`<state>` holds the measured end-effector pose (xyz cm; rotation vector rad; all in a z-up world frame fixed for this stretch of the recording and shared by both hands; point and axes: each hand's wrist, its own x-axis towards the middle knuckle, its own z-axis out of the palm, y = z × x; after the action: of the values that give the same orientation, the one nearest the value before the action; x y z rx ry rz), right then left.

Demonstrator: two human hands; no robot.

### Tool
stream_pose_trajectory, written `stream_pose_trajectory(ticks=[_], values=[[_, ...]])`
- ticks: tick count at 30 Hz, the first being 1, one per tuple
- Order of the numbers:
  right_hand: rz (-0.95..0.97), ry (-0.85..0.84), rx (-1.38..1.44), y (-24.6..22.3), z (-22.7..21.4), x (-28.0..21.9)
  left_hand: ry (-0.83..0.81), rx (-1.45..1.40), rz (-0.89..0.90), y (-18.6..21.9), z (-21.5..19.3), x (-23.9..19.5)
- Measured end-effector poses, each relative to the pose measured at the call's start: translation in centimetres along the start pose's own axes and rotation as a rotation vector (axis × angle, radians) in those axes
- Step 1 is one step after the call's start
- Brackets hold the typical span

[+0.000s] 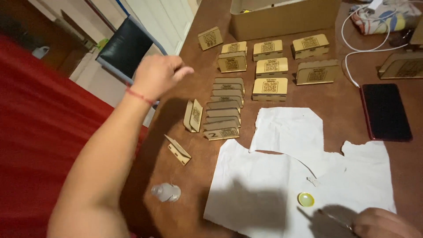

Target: The person paints the edges and surfaces of small wooden blocks with a QR code and numbers using a paintbrush and yellow paint. They pick up a block, apply paint to the edges and face, and place it back on the table among other similar blocks.

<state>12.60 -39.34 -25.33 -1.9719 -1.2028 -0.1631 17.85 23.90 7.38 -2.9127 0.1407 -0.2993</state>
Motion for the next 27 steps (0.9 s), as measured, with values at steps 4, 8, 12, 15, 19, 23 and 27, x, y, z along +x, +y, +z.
stream_pose_trajectory(ticks=[4, 8, 12, 15, 19, 23, 27], values=[[0.214, 0.286, -0.188, -12.0, 1.9, 4.8, 0.170, -0.093, 0.140, 5.4, -2.2, -8.4], [0.265, 0.405, 0.197, -21.5, -1.3, 11.3, 0.158, -0.337, 0.358, 12.0, -1.4, -17.6], [0.380, 0.546, 0.467, -18.9, 2.4, 11.1, 0.022, -0.780, 0.256, 17.3, 2.9, -25.2], [-0.017, 0.670, 0.254, -18.5, 3.1, 12.1, -0.096, -1.088, -0.079, 21.0, 4.0, -27.7], [-0.082, 0.647, 0.230, -19.0, 3.2, 13.0, -0.153, -2.025, -0.483, 25.4, 7.4, -29.6], [-0.081, 0.621, 0.264, -19.4, 3.1, 13.8, -0.143, -1.267, 0.096, 24.6, 2.7, -28.2], [0.068, 0.731, 0.208, -19.0, 2.8, 14.3, -0.201, -1.268, 0.216, 24.9, 3.5, -28.7]])
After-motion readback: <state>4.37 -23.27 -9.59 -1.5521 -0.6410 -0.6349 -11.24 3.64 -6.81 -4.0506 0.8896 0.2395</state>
